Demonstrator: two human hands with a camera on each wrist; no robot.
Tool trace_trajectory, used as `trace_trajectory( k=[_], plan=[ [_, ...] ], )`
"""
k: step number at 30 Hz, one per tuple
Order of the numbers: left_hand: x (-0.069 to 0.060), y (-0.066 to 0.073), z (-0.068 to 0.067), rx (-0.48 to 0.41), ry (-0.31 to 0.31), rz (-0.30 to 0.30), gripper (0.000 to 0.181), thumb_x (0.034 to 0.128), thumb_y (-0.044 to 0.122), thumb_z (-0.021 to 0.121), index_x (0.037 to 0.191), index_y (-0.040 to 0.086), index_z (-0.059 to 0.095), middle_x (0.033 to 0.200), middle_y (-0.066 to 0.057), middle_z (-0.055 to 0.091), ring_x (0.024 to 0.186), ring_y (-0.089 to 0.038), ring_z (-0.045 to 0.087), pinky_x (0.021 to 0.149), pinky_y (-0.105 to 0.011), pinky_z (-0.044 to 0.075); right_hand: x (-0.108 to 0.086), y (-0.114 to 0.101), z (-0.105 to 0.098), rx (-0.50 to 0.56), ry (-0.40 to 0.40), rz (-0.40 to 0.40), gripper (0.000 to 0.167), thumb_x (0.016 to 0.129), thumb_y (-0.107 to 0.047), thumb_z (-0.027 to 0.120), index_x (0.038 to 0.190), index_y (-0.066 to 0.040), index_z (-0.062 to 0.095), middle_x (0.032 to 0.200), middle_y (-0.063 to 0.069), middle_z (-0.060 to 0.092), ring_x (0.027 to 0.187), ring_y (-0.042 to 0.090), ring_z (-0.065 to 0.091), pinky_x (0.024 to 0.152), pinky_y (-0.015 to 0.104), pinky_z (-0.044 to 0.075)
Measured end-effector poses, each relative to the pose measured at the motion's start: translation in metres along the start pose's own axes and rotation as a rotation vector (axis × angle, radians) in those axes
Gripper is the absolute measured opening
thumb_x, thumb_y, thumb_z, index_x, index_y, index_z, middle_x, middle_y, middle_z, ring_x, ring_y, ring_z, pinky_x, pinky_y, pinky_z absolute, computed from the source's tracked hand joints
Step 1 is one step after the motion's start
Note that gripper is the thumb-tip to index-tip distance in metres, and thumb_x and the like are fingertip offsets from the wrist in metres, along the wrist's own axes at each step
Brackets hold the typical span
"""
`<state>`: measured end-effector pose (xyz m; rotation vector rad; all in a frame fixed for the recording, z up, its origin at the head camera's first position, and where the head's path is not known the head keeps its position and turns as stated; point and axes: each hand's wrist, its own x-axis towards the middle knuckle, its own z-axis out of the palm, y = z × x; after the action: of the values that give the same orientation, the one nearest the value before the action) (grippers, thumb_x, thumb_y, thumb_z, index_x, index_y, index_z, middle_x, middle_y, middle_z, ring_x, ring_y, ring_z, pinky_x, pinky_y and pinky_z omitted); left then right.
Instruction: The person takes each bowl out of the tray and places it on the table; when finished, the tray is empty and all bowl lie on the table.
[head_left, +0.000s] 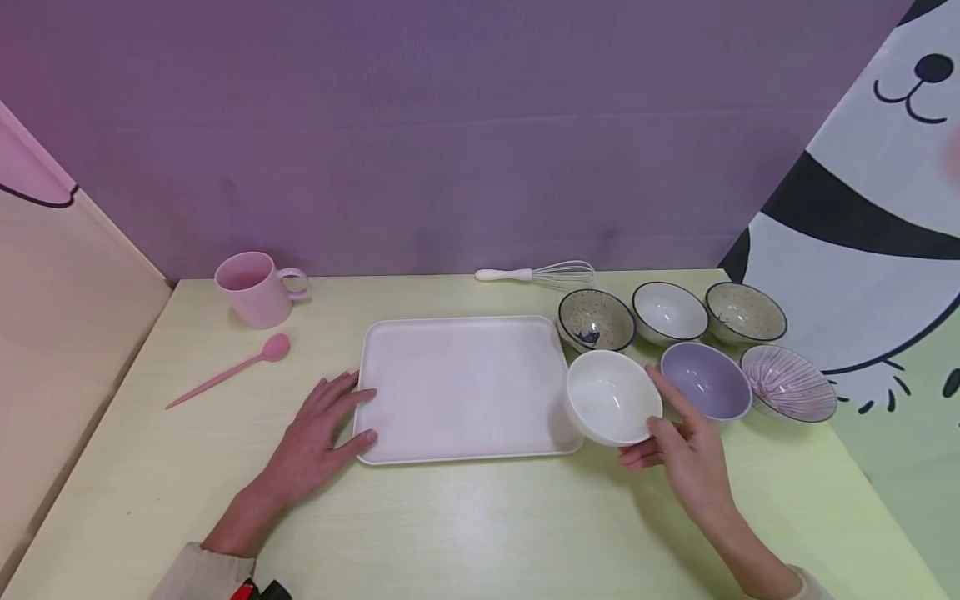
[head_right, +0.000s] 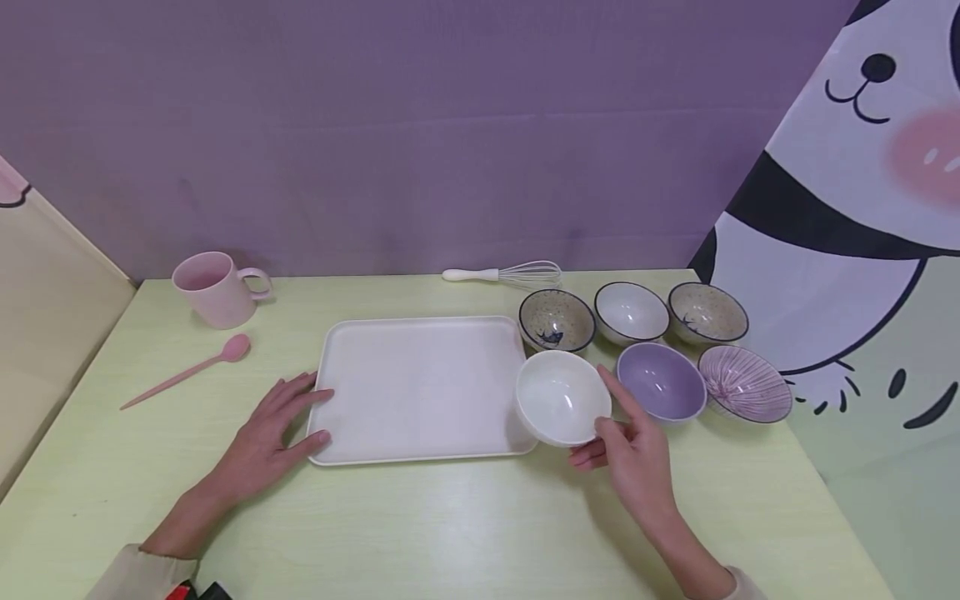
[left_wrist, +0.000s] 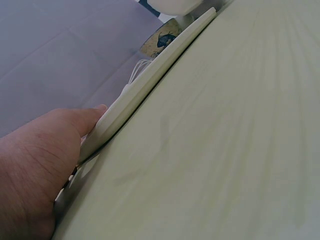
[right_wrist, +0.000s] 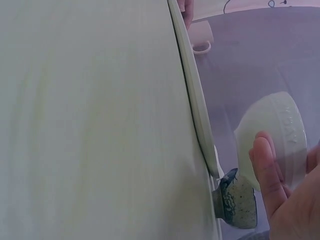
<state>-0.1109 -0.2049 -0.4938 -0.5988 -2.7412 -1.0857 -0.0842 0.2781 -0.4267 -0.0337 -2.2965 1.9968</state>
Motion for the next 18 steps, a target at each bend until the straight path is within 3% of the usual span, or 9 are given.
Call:
trace_trajectory(
  k=[18],
  plan=[
    [0.000,0.000,0.000,-0.008,-0.002,0.000,0.055,0.1020,0.030,0.079,0.151,0.008,0.066,0.169,-0.023,0.049,0.160,-0.047,0.036,0.137,-0.064,0.020,0.001,0.011,-0.021,-0.102,0.009,0.041,0.064,0.110,0.007,0.040,0.173,-0.003,0.033,0.070,0.016,0.077,0.058,0.019,0.077,0.056,0.036,0.069]
  ],
)
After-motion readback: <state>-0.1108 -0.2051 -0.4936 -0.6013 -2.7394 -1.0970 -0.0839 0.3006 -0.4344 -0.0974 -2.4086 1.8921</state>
